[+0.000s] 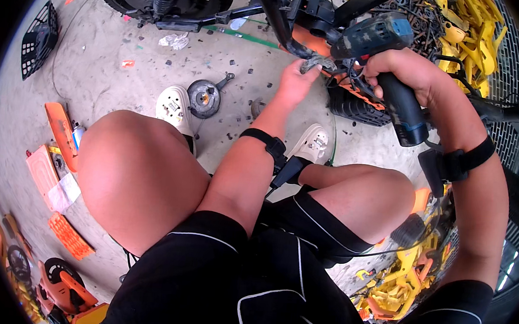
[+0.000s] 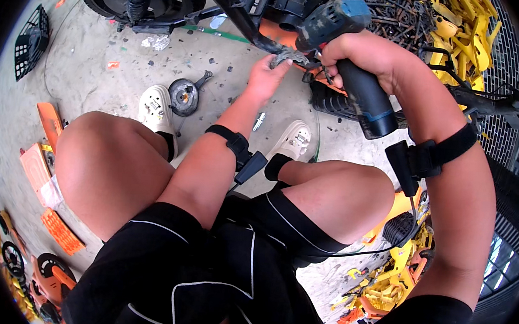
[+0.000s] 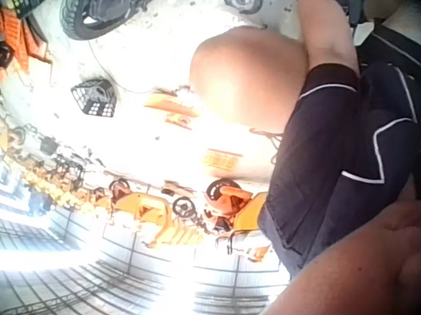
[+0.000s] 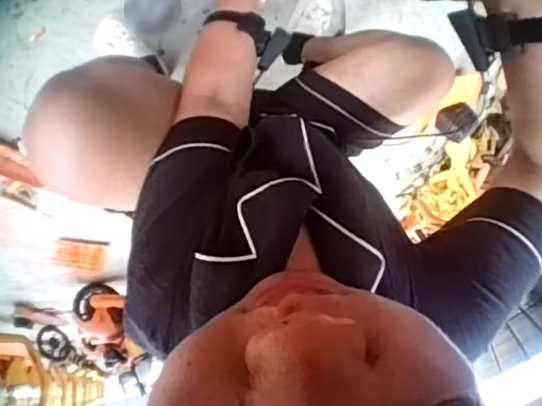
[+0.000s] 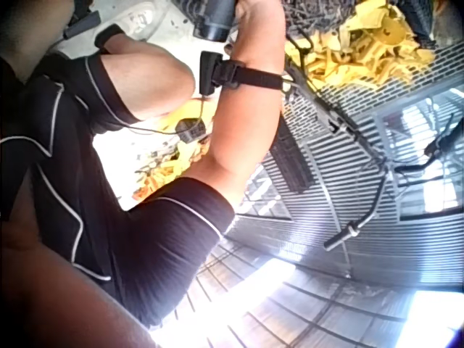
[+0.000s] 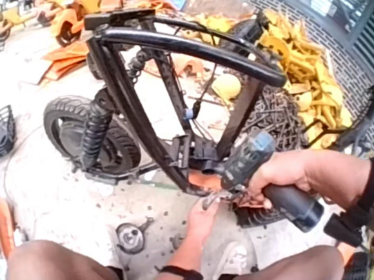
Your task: The person uses a power drill to secure a metal bracket onto a motorcycle frame, then attaches a small part to the frame by hand before resuming work with the drill.
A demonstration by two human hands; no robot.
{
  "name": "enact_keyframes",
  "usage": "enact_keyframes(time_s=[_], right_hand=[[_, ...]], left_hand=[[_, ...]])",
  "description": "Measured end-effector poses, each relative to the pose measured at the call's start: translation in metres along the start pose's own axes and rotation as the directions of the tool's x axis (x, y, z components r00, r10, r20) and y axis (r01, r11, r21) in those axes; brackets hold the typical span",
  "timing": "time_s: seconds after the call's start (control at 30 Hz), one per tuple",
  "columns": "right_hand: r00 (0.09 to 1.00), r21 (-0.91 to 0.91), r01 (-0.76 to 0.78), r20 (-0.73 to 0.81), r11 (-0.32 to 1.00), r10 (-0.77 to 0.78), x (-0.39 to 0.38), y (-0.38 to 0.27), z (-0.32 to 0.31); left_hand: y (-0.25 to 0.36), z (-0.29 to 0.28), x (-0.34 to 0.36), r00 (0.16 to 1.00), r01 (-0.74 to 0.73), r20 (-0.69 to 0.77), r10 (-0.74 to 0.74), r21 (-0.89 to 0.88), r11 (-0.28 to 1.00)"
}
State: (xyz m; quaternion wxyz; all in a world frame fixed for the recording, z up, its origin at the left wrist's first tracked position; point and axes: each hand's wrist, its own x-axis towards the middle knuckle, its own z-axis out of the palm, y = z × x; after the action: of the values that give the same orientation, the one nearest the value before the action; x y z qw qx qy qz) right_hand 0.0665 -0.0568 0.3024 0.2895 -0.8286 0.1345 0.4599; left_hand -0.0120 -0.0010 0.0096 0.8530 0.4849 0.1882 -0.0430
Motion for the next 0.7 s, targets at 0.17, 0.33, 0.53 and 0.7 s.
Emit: enact_keyframes(time_s=[0.17,0.33,0.53,0.7], right_hand=[[1.0,-0.011,-0.004,-0.019,1.0,0.003,-0.0028,-0.0082,0.0026],[1.0,-0.034,-0.014,-0.008,0.999,0.014,0.0026,-0.0072,0.0013],[0.999,-0.016,-0.038,-0.029,0.999,0.038,0.001,-0.0109,0.0038],[1.0,-0.031,-0.025,-0.017,0.999,0.025,0.0026,-0.009,0.0033]], left_hand=[[-0.0018,0.0012,0.0005,0.998,-0.056,-0.023,0.056,-0.032,0.998],[0.0009,0.0007,-0.0015,1.0,0.008,-0.004,-0.008,-0.039,0.999],[-0.0022,-0.0003,0.0004,1.0,0.004,0.012,-0.003,-0.049,0.999],[-0.0013,0.0016,-0.001,1.0,-0.008,0.011,0.009,-0.045,0.999]])
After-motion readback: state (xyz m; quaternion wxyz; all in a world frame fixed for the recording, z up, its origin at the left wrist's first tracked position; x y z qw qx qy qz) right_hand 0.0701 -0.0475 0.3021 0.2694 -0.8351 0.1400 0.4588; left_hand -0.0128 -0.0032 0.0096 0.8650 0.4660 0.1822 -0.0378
